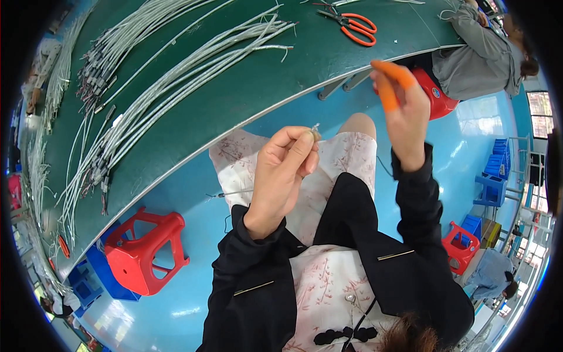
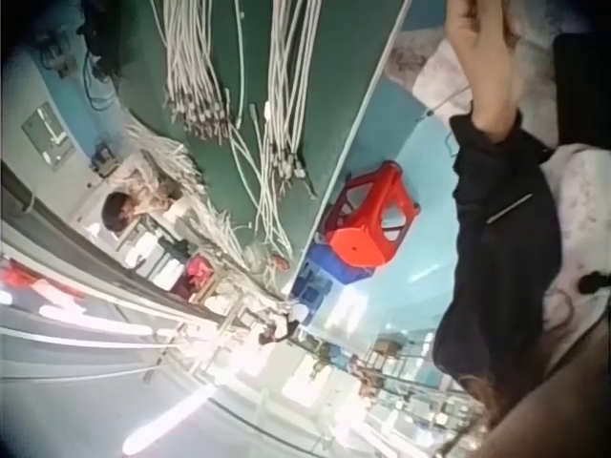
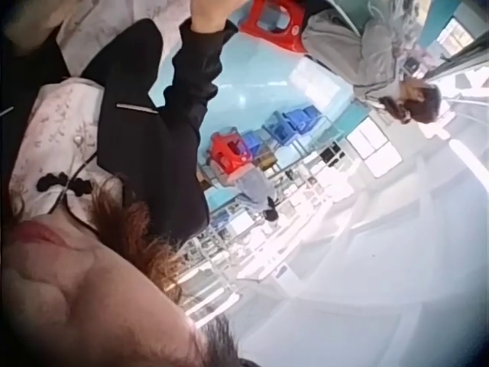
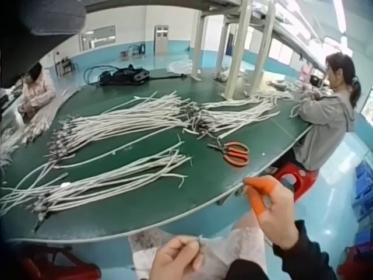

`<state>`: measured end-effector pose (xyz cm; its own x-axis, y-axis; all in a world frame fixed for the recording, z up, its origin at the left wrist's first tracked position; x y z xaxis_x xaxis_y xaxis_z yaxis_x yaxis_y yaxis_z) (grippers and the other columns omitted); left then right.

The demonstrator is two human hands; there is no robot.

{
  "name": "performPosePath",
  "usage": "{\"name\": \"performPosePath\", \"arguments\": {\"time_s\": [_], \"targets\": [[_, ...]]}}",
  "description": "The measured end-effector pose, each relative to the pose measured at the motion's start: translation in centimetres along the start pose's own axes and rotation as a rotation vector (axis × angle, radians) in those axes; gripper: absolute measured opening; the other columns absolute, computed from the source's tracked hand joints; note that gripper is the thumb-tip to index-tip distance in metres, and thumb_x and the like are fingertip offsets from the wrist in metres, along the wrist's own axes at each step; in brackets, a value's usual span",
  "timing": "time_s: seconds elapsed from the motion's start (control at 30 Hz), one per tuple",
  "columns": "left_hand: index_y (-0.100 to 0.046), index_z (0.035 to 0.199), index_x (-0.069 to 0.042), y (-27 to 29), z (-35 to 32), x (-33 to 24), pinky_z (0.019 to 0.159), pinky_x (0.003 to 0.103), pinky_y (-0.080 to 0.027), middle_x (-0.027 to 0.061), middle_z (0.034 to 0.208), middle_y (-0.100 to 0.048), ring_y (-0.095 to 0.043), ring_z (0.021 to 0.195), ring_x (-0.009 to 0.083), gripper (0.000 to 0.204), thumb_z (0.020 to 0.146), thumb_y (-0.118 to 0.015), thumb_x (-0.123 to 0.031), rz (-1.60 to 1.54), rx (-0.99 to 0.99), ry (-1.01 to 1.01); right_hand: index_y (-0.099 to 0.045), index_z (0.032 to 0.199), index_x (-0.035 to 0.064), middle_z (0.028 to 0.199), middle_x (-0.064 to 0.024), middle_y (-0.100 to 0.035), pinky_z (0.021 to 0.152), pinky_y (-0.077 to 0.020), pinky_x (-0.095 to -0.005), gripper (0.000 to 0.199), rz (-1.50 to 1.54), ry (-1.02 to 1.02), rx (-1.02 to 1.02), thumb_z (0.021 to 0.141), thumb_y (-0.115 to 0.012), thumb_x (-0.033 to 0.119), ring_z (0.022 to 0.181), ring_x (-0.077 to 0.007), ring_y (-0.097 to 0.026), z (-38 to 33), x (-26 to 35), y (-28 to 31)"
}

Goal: The person peels back the outer casing of a cable by hand and uses shears to trim the internal wires. After repeating these steps on several cables, the person gathers the finished wires from the table and sets them aside.

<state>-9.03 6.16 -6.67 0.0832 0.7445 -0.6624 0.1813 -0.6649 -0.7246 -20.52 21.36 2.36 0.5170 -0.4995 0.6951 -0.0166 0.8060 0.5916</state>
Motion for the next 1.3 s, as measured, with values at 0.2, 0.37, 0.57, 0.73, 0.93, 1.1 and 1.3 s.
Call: {"name": "performPosePath", "arguments": {"time_s": [0.2, 0.37, 0.57, 0.73, 0.93, 1.1, 1.3], "targets": [[-0.058, 0.097, -0.001, -0.8, 0.4, -1.6, 0.058, 0.024, -0.034, 0.0040, 0.086, -0.055, -0.043, 0.062, 0.0087, 0.014, 0.097, -0.050, -0.013, -0.029, 0.030, 0.006, -0.061, 0.104, 0.0006, 0.089, -0.0133, -0.061, 0.071, -0.0482, -0.0322, 0.022, -0.437, 0.396, -0.024, 0.082, -0.062, 0.005, 0.078, -0.0269, -0.060, 7.8, -1.7, -0.6], [-0.057, 0.098, -0.001, 0.2, 0.4, -2.3, 0.059, 0.023, -0.036, 0.0035, 0.085, -0.057, -0.045, 0.064, 0.0085, 0.013, 0.097, -0.050, -0.012, -0.012, -0.019, 0.008, -0.062, 0.098, 0.0009, 0.086, -0.0140, -0.059, 0.070, -0.0481, -0.0383, 0.023, -0.524, 0.390, 0.148, 0.077, -0.067, 0.010, 0.078, -0.0324, -0.058, 10.2, -4.0, -2.9], [-0.057, 0.097, -0.003, 0.2, 1.0, -3.1, 0.058, 0.024, -0.034, 0.0043, 0.088, -0.056, -0.042, 0.062, 0.0092, 0.012, 0.097, -0.049, -0.012, 0.029, -0.035, -0.019, -0.063, 0.092, 0.0020, 0.085, -0.0140, -0.059, 0.075, -0.0478, -0.0403, 0.021, -0.552, 0.267, 0.298, 0.075, -0.068, 0.014, 0.084, -0.0330, -0.058, 12.8, -5.5, -2.7], [-0.058, 0.098, -0.003, 0.2, 1.5, -3.0, 0.060, 0.024, -0.035, 0.0044, 0.088, -0.057, -0.043, 0.064, 0.0097, 0.013, 0.097, -0.050, -0.012, 0.056, -0.061, -0.022, -0.062, 0.093, 0.0017, 0.084, -0.0150, -0.060, 0.073, -0.0476, -0.0410, 0.021, -0.540, 0.323, 0.376, 0.074, -0.065, 0.010, 0.083, -0.0333, -0.059, 13.3, -6.8, -2.3], [-0.058, 0.100, -0.003, -0.4, 2.0, -3.1, 0.065, 0.024, -0.038, 0.0046, 0.090, -0.057, -0.046, 0.070, 0.0105, 0.012, 0.096, -0.052, -0.013, 0.006, -0.040, -0.058, -0.060, 0.092, 0.0007, 0.081, -0.0159, -0.061, 0.071, -0.0480, -0.0412, 0.022, -0.694, 0.356, 0.451, 0.070, -0.063, 0.005, 0.079, -0.0349, -0.059, 11.1, -6.5, -2.2], [-0.058, 0.099, -0.004, -0.8, 2.0, -3.0, 0.065, 0.025, -0.037, 0.0043, 0.090, -0.057, -0.045, 0.070, 0.0111, 0.013, 0.096, -0.052, -0.014, 0.027, -0.026, -0.070, -0.056, 0.102, -0.0022, 0.085, -0.0102, -0.062, 0.065, -0.0472, -0.0295, 0.028, -0.395, 0.289, 0.317, 0.075, -0.064, 0.002, 0.075, -0.0206, -0.061, 8.0, -6.0, 0.0], [-0.057, 0.096, -0.004, -1.7, 2.2, -2.3, 0.064, 0.025, -0.036, 0.0044, 0.090, -0.056, -0.044, 0.069, 0.0111, 0.012, 0.096, -0.051, -0.014, -0.004, 0.002, -0.043, -0.054, 0.106, -0.0015, 0.087, -0.0036, -0.061, 0.066, -0.0450, -0.0216, 0.024, 0.627, -0.273, 0.212, 0.084, -0.060, 0.003, 0.073, -0.0088, -0.058, 1.1, -4.5, 0.9]]}}
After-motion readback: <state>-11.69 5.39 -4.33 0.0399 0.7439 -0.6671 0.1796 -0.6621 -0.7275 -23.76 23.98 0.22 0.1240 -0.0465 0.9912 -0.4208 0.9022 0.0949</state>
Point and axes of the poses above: each hand's wrist, its own z-axis towards the middle knuckle, its own y-axis out of the back of the hand, x = y × z, the point moved 7 cm from there along z, towards the middle knuckle
